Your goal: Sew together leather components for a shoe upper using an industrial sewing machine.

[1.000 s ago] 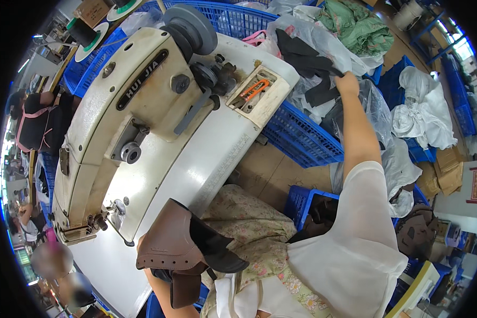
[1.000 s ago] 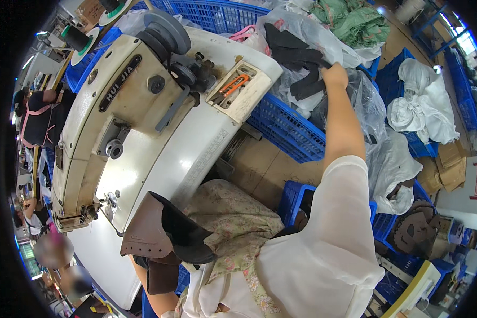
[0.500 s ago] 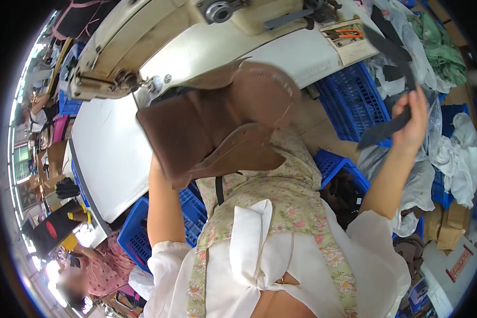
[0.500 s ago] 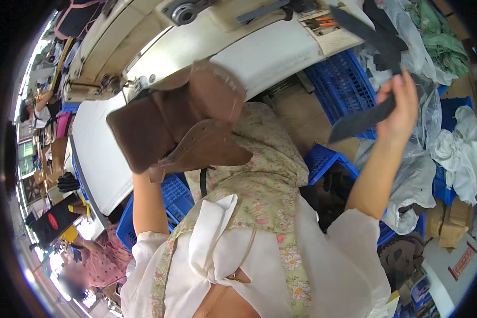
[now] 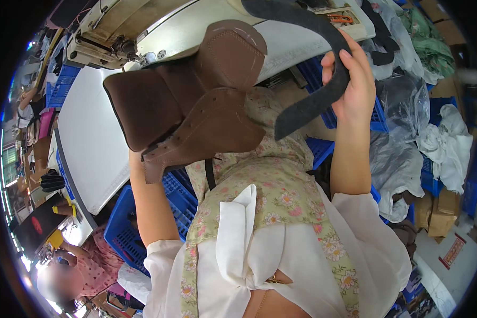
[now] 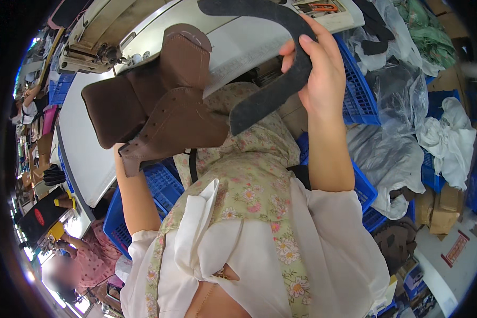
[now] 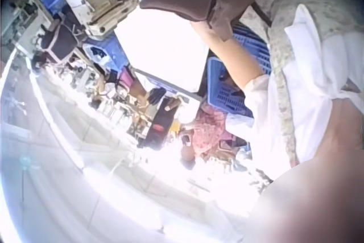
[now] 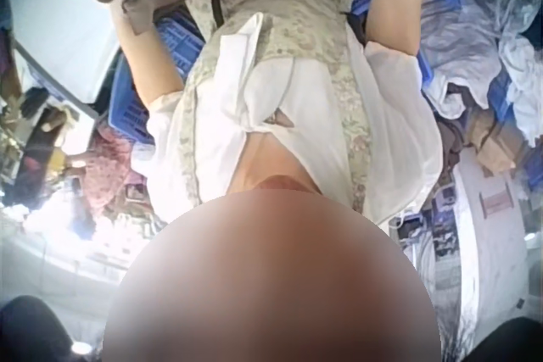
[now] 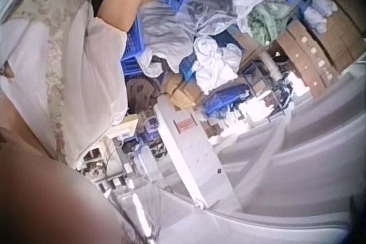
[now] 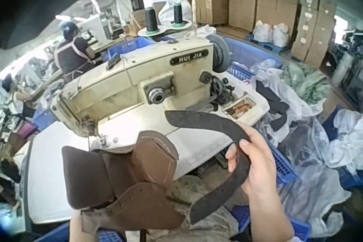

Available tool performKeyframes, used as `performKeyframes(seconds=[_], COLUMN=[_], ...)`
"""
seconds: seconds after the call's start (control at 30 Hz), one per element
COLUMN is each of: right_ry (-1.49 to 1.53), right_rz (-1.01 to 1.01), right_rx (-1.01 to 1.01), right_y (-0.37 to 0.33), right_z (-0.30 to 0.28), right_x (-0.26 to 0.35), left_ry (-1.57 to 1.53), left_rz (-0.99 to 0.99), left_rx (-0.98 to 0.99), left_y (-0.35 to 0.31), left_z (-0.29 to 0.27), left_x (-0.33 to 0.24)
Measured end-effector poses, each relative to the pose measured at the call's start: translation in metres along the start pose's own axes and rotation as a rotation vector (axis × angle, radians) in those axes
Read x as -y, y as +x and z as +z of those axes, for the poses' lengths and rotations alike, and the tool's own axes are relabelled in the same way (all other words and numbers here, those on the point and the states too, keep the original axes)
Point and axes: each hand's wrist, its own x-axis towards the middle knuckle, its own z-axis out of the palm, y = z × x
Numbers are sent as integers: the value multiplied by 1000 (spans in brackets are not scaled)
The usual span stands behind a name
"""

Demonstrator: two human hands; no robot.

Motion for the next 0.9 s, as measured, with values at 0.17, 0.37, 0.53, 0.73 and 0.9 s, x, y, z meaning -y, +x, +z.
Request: performKeyframes(seconds=[0.17,0.37,0.53,0.73,0.9], right_ry=[-91,-50,-81,-68,-56], right_rz=[-57,-35,-49,-1,-20], right_rx=[21,33,36,27,52], right_y=[3,-4,-6,-9,-7], right_z=[-2,5,6,10,8], right_x=[3,3,8,10,9], left_ry=[-67,-158,-228,-316,-378], left_rz=[12,58,83,87,80], left_rx=[31,96,136,174,202], left_y=[6,-3,0,4,-4], left_z=[0,-3,-5,-5,4], left_x=[-3,0,-3,-4,-3])
